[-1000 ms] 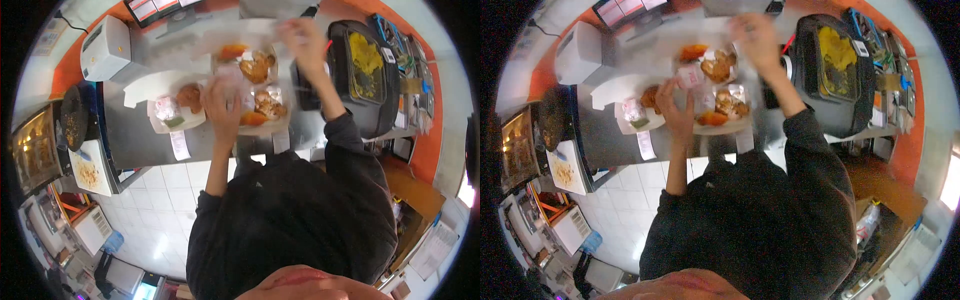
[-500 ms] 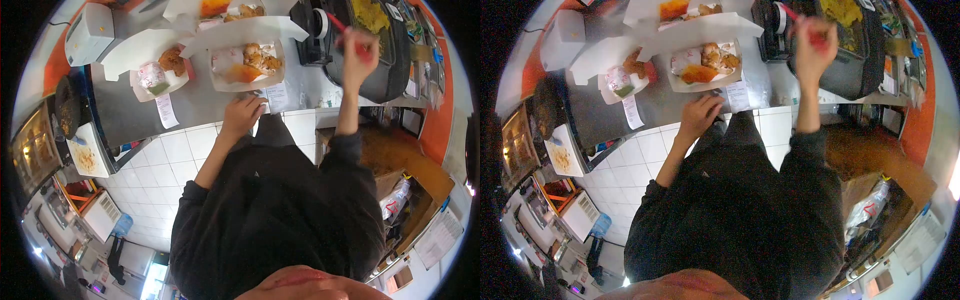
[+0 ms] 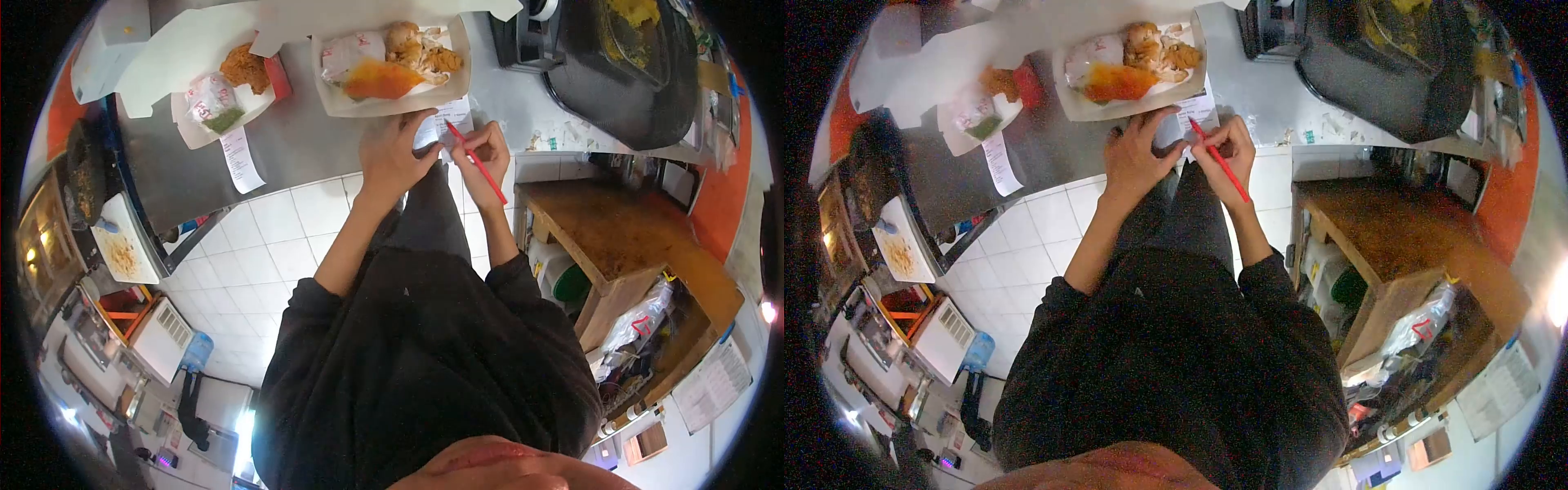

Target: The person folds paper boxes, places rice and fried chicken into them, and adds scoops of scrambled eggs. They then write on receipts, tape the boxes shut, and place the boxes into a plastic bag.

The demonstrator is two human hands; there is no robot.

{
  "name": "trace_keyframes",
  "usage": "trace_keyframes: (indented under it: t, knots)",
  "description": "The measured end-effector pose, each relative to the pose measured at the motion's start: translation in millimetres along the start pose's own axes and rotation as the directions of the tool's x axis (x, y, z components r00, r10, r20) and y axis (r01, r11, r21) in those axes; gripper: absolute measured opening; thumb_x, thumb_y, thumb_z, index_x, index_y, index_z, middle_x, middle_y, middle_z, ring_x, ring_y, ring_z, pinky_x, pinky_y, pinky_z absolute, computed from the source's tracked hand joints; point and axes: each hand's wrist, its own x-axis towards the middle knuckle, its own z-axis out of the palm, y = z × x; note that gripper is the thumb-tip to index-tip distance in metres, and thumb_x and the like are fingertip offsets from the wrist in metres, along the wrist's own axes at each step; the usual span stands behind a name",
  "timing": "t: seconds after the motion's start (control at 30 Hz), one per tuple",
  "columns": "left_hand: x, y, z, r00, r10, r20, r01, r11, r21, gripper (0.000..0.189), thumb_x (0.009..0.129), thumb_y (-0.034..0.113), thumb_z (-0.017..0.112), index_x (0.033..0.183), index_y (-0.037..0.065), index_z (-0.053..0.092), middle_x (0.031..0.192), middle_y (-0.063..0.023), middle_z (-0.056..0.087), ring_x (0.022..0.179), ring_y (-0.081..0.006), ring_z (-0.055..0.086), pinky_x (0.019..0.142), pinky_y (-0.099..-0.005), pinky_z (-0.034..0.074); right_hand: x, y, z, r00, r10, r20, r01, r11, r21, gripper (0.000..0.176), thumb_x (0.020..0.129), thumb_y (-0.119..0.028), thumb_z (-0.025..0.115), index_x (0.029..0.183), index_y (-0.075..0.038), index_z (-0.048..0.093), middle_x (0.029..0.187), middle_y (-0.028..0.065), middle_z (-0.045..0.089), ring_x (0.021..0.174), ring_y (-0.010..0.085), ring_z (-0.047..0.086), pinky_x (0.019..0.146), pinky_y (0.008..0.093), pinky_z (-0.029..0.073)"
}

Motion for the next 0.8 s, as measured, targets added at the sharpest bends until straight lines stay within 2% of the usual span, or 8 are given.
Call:
trace_keyframes:
  t: [0.07, 0.2, 0.27, 0.33, 0.47, 0.67, 0.73, 0.8]
  knots:
    - [3.3, -0.9, 2.8, 1.0, -0.013, 0.022, 0.013, 1.0, -0.027, 0.056, 0.075, 0.043, 0.072, 0.126, 0.027, 0.056, 0.121, -0.0074, 0.06, 0.106, -0.0274, 0.061, 0.08, -0.0463, 0.047, 8.3, 3.5, -2.1, 0.993, 0.112, 0.036, -0.111, 0.994, -0.007, 0.02, 0.072, 0.0, 0.071, 0.071, -0.002, 0.051, 0.079, 0.0049, 0.047, 0.072, 0.013, 0.051, 0.062, 0.0237, 0.042]
    - [4.0, 3.9, -2.6, 0.994, -0.063, 0.088, 0.064, 0.998, -0.013, 0.056, 0.074, 0.042, 0.072, 0.125, 0.026, 0.056, 0.121, -0.0077, 0.06, 0.106, -0.0278, 0.061, 0.083, -0.0478, 0.045, 12.2, -2.9, -11.4, 0.989, -0.052, 0.135, 0.064, 0.994, -0.085, 0.02, 0.071, 0.001, 0.07, 0.069, -0.002, 0.051, 0.076, 0.0053, 0.047, 0.07, 0.0143, 0.05, 0.061, 0.0242, 0.041]
    - [5.0, 2.5, -1.1, 0.995, -0.062, 0.074, 0.062, 0.998, -0.001, 0.056, 0.074, 0.042, 0.073, 0.125, 0.027, 0.056, 0.121, -0.0077, 0.06, 0.106, -0.0275, 0.06, 0.083, -0.0475, 0.045, 21.3, -3.0, -15.4, 0.999, 0.014, 0.032, -0.011, 0.996, -0.083, 0.021, 0.071, 0.004, 0.07, 0.068, -0.002, 0.051, 0.077, 0.0035, 0.047, 0.071, 0.0112, 0.049, 0.059, 0.0233, 0.04]
    - [2.7, 3.2, 1.3, 0.996, -0.061, 0.068, 0.06, 0.998, 0.006, 0.056, 0.074, 0.042, 0.073, 0.125, 0.027, 0.056, 0.121, -0.0076, 0.06, 0.106, -0.0272, 0.06, 0.083, -0.0472, 0.045, 26.5, -11.3, -18.3, 0.975, 0.082, 0.205, -0.062, 0.992, -0.106, 0.022, 0.073, 0.004, 0.071, 0.068, -0.003, 0.05, 0.078, 0.0023, 0.047, 0.072, 0.009, 0.049, 0.061, 0.0219, 0.039]
    - [5.7, 1.4, -0.3, 0.991, -0.085, 0.101, 0.087, 0.996, -0.017, 0.057, 0.074, 0.044, 0.073, 0.126, 0.028, 0.055, 0.121, -0.0079, 0.06, 0.107, -0.0272, 0.06, 0.085, -0.048, 0.045, 36.3, -3.6, -37.4, 0.964, 0.11, 0.243, -0.131, 0.989, 0.073, 0.024, 0.077, 0.003, 0.071, 0.068, -0.004, 0.049, 0.078, 0.0, 0.046, 0.07, 0.0068, 0.046, 0.062, 0.0206, 0.038]
    - [6.1, 3.4, -0.9, 0.99, -0.096, 0.101, 0.093, 0.995, 0.031, 0.058, 0.074, 0.044, 0.074, 0.126, 0.029, 0.056, 0.119, -0.0082, 0.06, 0.104, -0.0272, 0.061, 0.083, -0.0455, 0.047, 43.3, -1.8, -48.9, 0.899, 0.102, 0.426, -0.118, 0.993, 0.011, 0.024, 0.078, 0.003, 0.07, 0.069, -0.005, 0.049, 0.077, -0.0006, 0.047, 0.07, 0.0055, 0.047, 0.061, 0.0199, 0.039]
    - [5.5, 3.4, -1.0, 0.99, -0.095, 0.103, 0.093, 0.995, 0.026, 0.058, 0.074, 0.045, 0.074, 0.126, 0.029, 0.056, 0.118, -0.008, 0.06, 0.102, -0.0271, 0.062, 0.082, -0.0447, 0.047, 45.6, -5.8, -50.2, 0.84, 0.269, 0.472, -0.295, 0.955, -0.02, 0.023, 0.079, 0.001, 0.07, 0.069, -0.005, 0.049, 0.077, -0.0007, 0.047, 0.07, 0.0054, 0.048, 0.059, 0.0196, 0.039]
    - [5.1, 2.6, -0.6, 0.991, -0.094, 0.099, 0.096, 0.995, -0.013, 0.058, 0.073, 0.046, 0.074, 0.126, 0.029, 0.056, 0.118, -0.0079, 0.06, 0.101, -0.0269, 0.062, 0.082, -0.0449, 0.047, 46.9, -8.6, -49.6, 0.84, 0.27, 0.472, -0.3, 0.954, -0.011, 0.023, 0.079, 0.001, 0.07, 0.07, -0.005, 0.05, 0.077, -0.0006, 0.047, 0.069, 0.0054, 0.048, 0.058, 0.0194, 0.039]
